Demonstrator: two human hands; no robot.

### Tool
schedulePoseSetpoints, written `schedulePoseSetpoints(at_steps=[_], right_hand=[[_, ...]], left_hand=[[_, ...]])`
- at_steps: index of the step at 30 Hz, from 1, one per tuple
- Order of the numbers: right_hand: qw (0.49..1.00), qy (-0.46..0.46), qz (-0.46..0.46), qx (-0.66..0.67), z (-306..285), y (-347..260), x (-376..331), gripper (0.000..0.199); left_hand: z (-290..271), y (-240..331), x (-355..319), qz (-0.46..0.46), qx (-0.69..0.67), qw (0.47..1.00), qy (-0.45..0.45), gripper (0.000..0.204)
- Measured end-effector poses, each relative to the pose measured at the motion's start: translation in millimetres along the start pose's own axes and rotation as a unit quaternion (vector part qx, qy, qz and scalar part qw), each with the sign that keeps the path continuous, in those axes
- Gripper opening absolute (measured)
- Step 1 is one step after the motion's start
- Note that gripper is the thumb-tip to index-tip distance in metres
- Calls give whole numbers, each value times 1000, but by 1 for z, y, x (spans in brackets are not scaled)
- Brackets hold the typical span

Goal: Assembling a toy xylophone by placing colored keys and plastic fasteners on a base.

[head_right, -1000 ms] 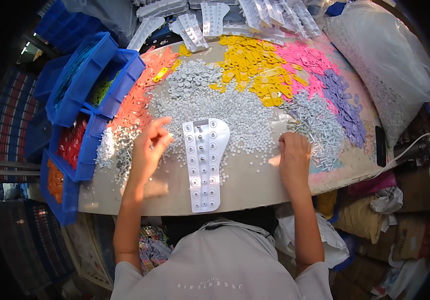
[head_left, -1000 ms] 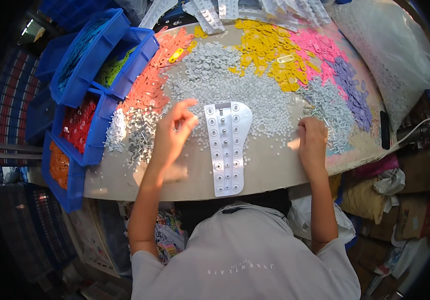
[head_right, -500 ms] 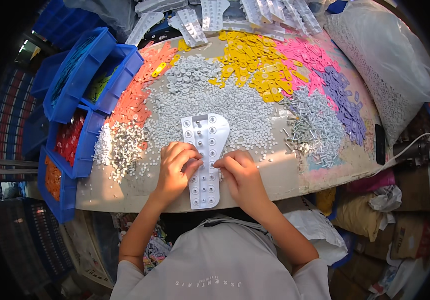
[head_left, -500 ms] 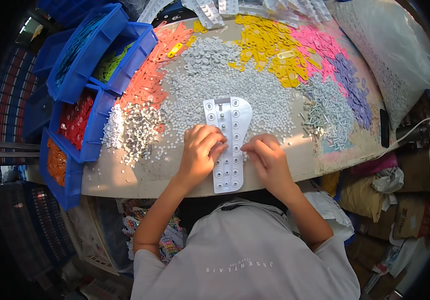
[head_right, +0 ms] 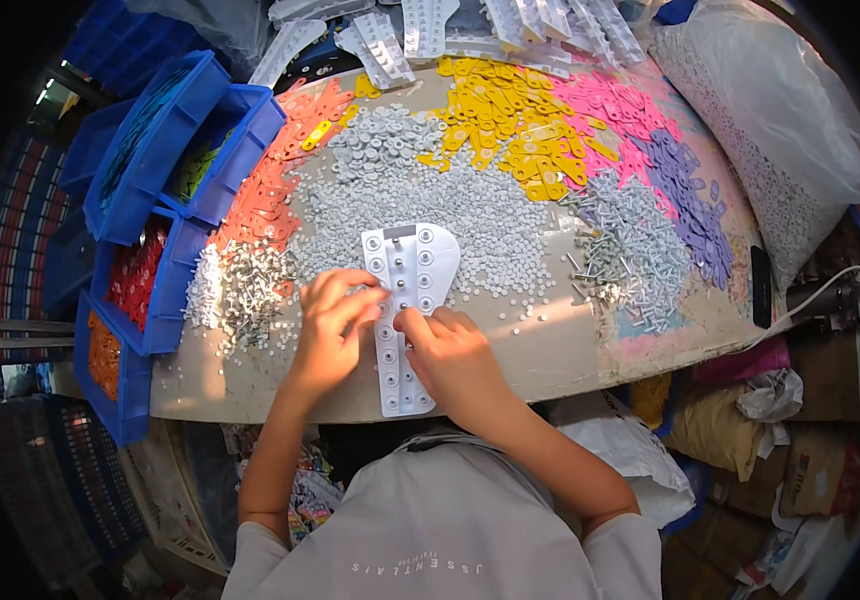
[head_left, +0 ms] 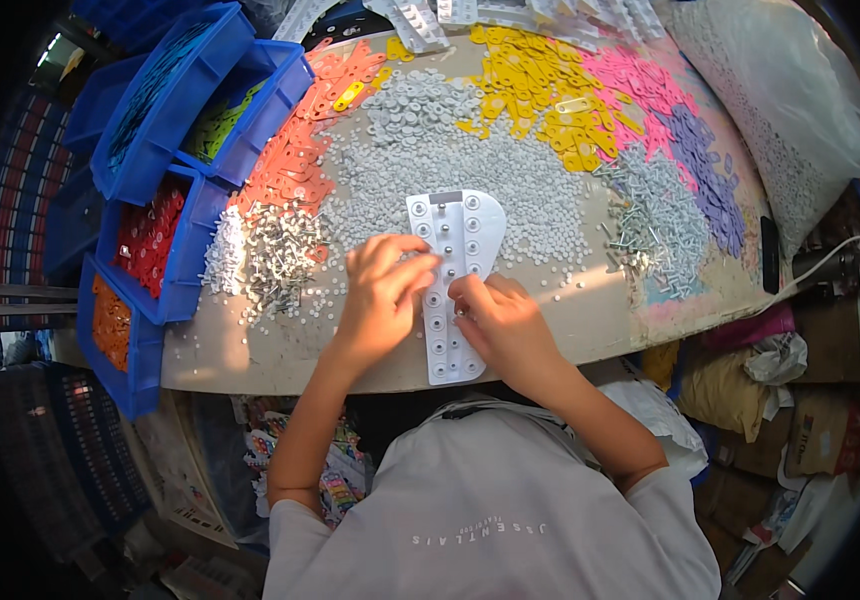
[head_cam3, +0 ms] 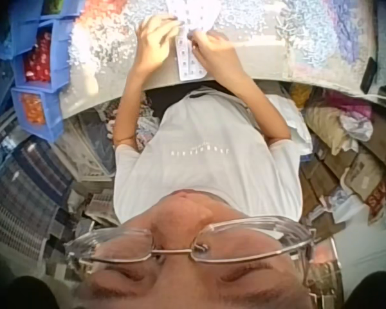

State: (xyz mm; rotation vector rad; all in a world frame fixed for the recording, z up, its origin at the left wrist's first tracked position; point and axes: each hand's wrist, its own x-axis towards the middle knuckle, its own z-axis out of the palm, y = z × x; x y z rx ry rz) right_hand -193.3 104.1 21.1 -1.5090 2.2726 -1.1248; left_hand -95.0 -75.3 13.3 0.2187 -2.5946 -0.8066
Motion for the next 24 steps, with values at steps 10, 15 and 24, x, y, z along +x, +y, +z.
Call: schedulePoseSetpoints(at_steps=[10,15,24], right_hand=[[994,-35,-33,-93,-17,-11,1,34],[975,113,80,-173,-67,28,-4,25],[931,153,164,-288,-93,103,-38,14]], left_hand=[[-31,-110,58,-120,75,984,106,12],[-30,-148,83,-71,125,985,100,11],[-32,-141,89,-26,164,986,29,10]])
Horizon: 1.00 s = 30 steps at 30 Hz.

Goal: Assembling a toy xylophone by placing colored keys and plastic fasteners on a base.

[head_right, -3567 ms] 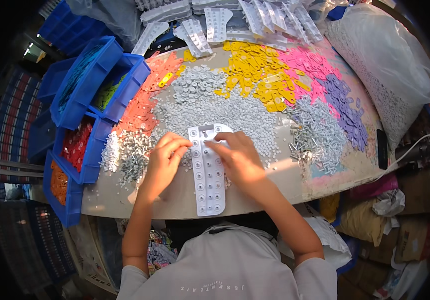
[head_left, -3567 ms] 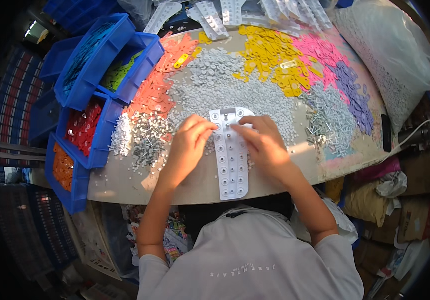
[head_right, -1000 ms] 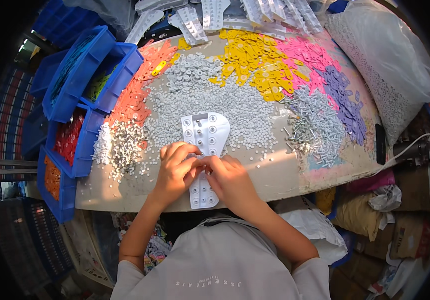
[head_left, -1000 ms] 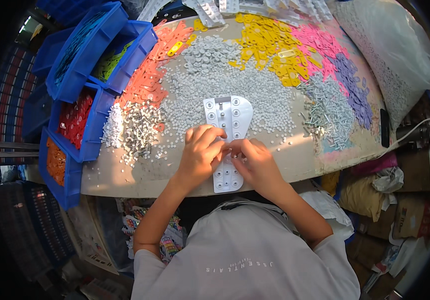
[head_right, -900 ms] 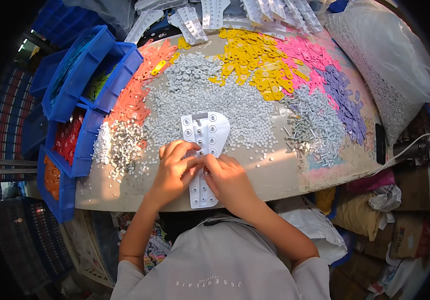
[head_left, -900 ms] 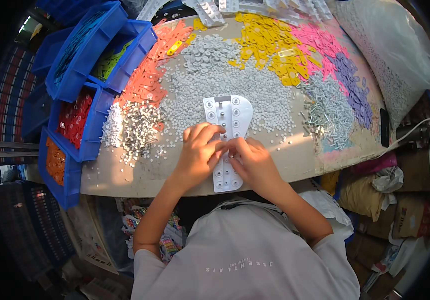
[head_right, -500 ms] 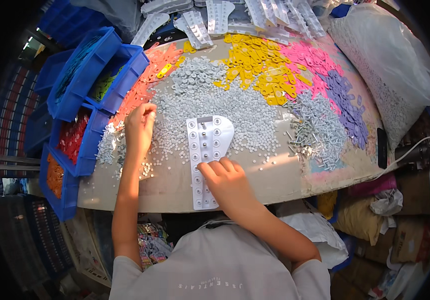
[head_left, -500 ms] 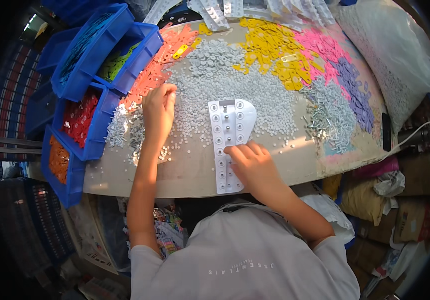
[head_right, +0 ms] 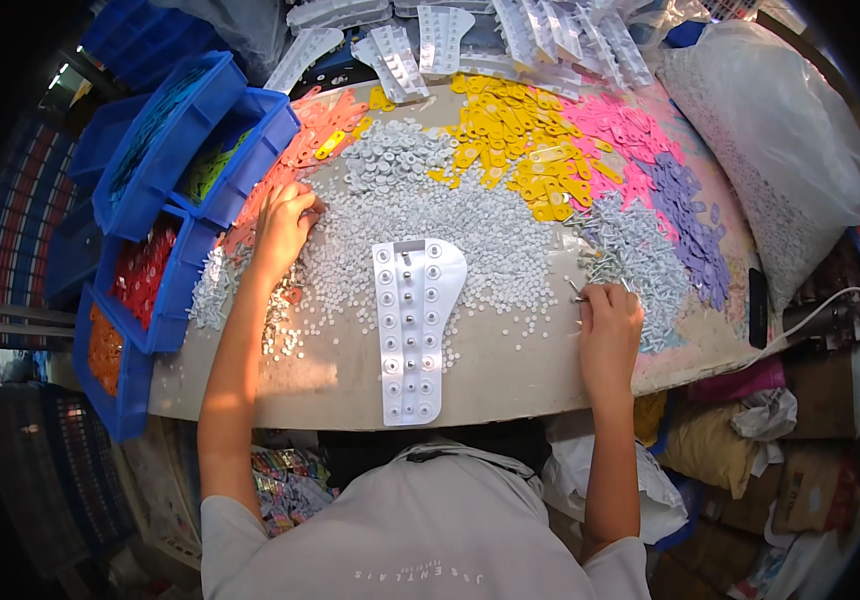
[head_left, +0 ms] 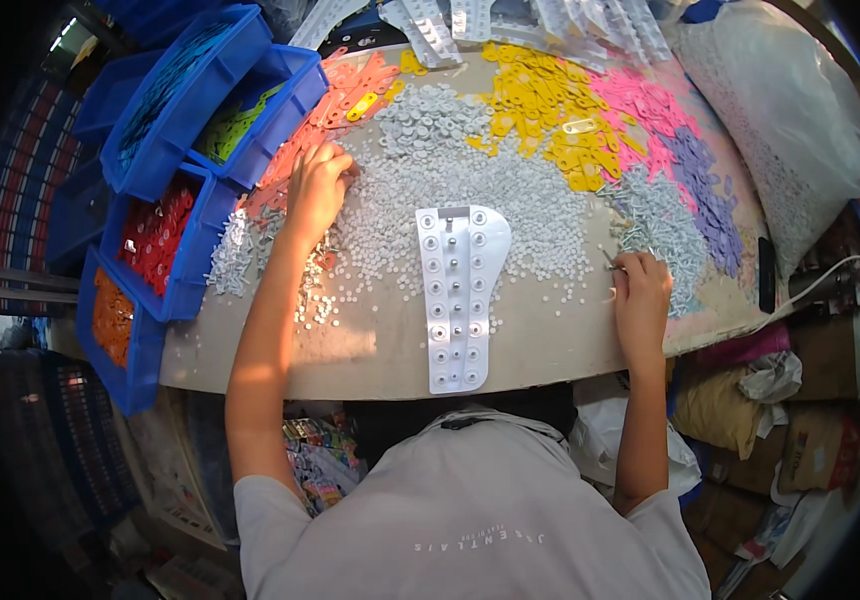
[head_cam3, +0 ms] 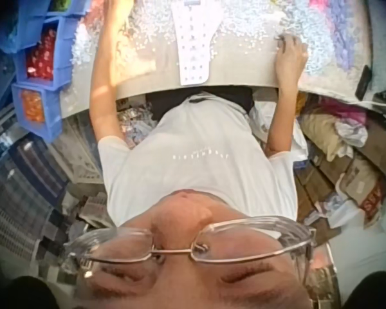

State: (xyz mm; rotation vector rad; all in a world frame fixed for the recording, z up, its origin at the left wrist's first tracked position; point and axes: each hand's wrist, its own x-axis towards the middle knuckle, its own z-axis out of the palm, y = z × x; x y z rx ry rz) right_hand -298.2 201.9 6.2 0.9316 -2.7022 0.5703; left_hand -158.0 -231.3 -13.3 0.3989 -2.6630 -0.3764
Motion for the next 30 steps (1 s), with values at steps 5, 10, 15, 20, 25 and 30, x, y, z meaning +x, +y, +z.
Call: schedulePoseSetpoints(at_steps=[5,10,15,20,25,30], right_hand=[[1000,-8,-2,-7,7,2,3,9],[998,35,-13,51,3,-8,1,8],[1000,16,-13,16,3,-18,-3,18],[997,-57,-26,-42,-1,-25,-7,31],[996,-56,-27,62,-9,-38,-9,34],[973,-25,-51,222,-13,-78,-22,22]], left_hand=[[-2,-3,-9,-22,-1,1000,21,15],[-39,82,-45,-89,-267,959,13,19],[-58,144,-92,-25,-333,937,-100,12],[-40,157,-122,12,-330,936,-119,15],[-30,164,-133,32,-246,964,-92,15],[-28,168,-132,46,-217,972,-79,14]])
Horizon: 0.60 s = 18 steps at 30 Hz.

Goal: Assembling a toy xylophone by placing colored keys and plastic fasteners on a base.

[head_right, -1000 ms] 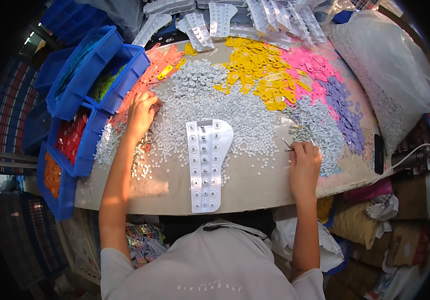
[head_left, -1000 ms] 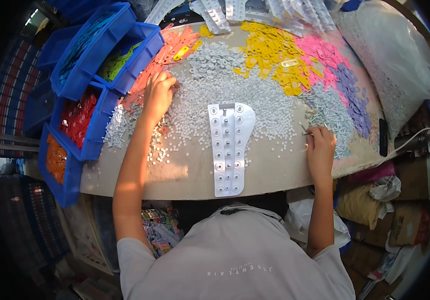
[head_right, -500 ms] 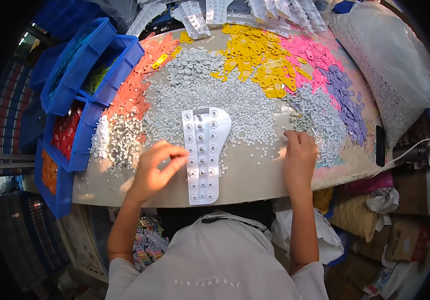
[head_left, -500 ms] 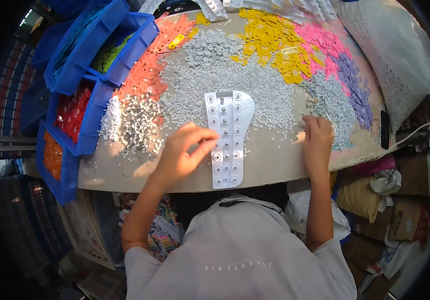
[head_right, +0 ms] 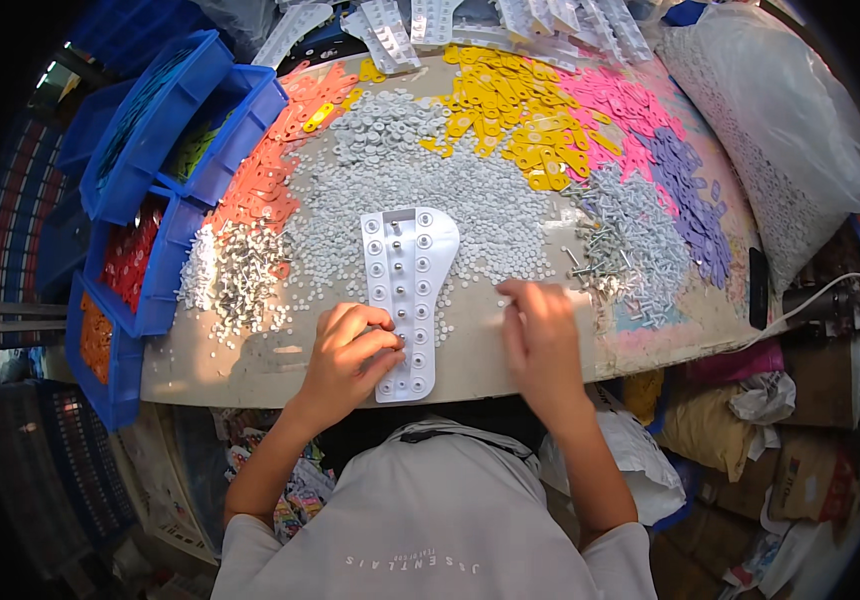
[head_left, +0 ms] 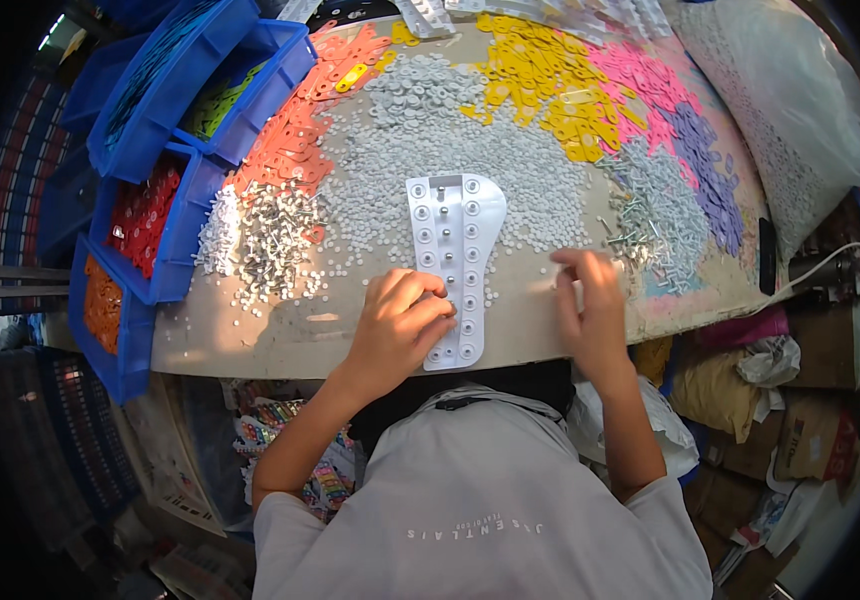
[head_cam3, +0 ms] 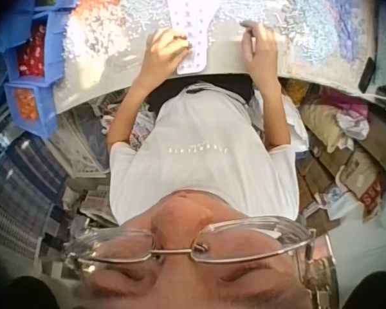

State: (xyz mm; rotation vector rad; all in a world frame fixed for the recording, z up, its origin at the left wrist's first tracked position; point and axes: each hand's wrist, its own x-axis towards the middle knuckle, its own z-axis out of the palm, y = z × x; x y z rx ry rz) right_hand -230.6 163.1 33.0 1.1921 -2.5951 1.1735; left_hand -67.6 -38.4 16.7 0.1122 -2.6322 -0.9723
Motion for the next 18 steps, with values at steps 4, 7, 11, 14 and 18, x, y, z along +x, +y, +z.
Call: schedulePoseSetpoints(at_steps=[4,7,11,14,18], right_hand=[[983,-77,24,164,16,-30,-17,17],[969,-119,13,215,26,-41,-26,17],[963,-150,-3,224,41,-45,-33,16],[963,-162,-7,213,45,-45,-36,16],[964,-169,-41,201,47,-48,-36,18]], left_hand=[[-3,5,2,7,30,1000,0,13],[-4,5,2,12,34,999,-4,12],[-7,7,2,26,31,999,-14,10],[-12,8,1,26,28,999,-30,10],[-21,5,-1,19,1,999,-46,12]])
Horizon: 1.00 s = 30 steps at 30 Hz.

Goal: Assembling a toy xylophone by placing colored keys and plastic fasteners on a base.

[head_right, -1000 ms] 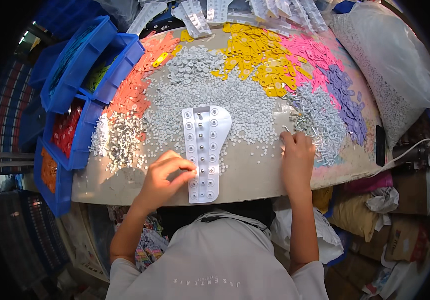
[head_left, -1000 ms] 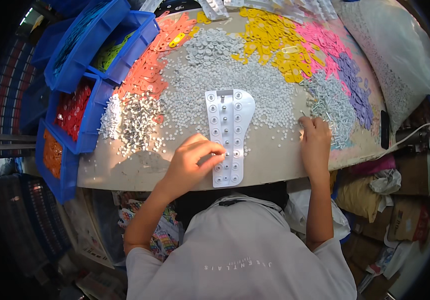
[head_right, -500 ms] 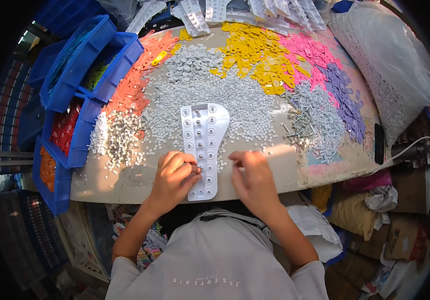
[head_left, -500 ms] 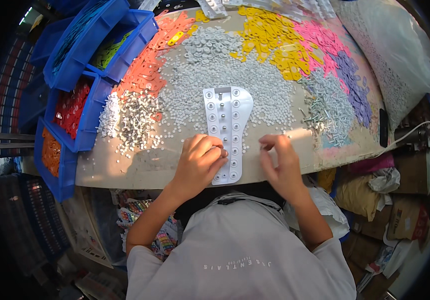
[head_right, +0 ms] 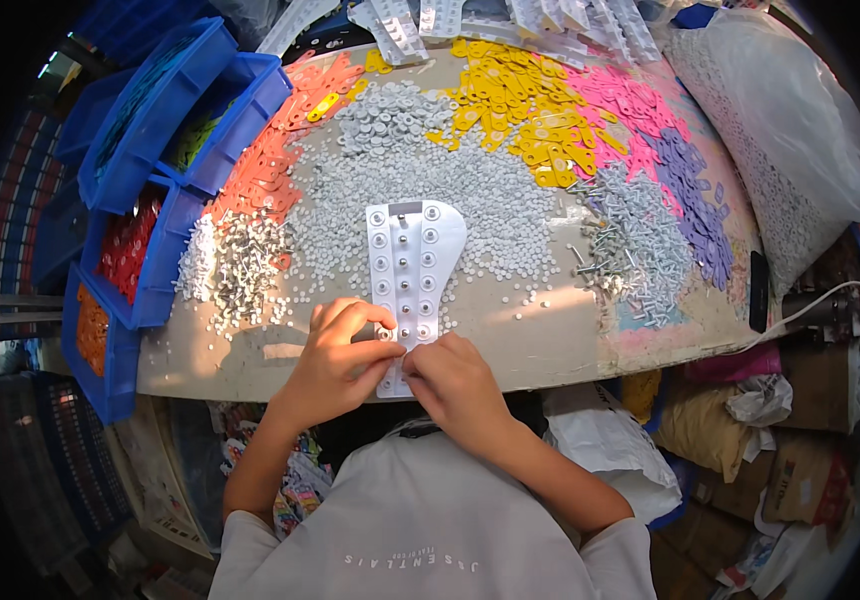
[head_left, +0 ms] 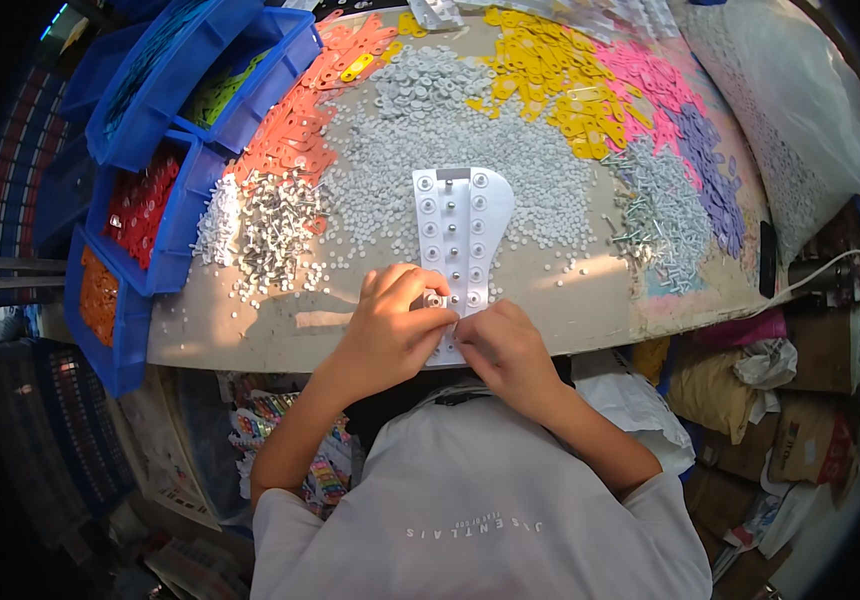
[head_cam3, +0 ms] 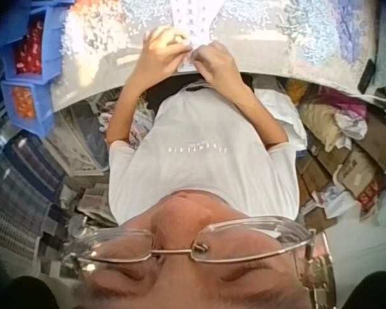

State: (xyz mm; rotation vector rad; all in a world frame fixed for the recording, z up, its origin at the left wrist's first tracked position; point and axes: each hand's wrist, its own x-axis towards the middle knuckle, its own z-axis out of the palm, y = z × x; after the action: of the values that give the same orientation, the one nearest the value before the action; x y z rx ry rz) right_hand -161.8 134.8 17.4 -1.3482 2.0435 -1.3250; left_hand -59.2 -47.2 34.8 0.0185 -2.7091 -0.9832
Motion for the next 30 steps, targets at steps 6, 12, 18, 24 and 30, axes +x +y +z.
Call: schedulePoseSetpoints(at_steps=[6,12,18,24,30], right_hand=[[997,-26,-44,-65,-3,-4,4,21],[986,-48,-99,-124,-6,-3,4,18],[979,-65,-128,-144,-11,1,-2,20],[980,68,-79,-168,-23,1,2,20],[963,132,-79,-222,-51,26,56,18]], left_hand=[[2,-8,0,2,-13,1000,-13,19],[6,-13,4,-26,-10,999,30,22],[13,-21,6,-46,-1,997,64,16],[5,-36,32,-51,29,987,148,29],[15,-95,81,-45,81,981,168,39]])
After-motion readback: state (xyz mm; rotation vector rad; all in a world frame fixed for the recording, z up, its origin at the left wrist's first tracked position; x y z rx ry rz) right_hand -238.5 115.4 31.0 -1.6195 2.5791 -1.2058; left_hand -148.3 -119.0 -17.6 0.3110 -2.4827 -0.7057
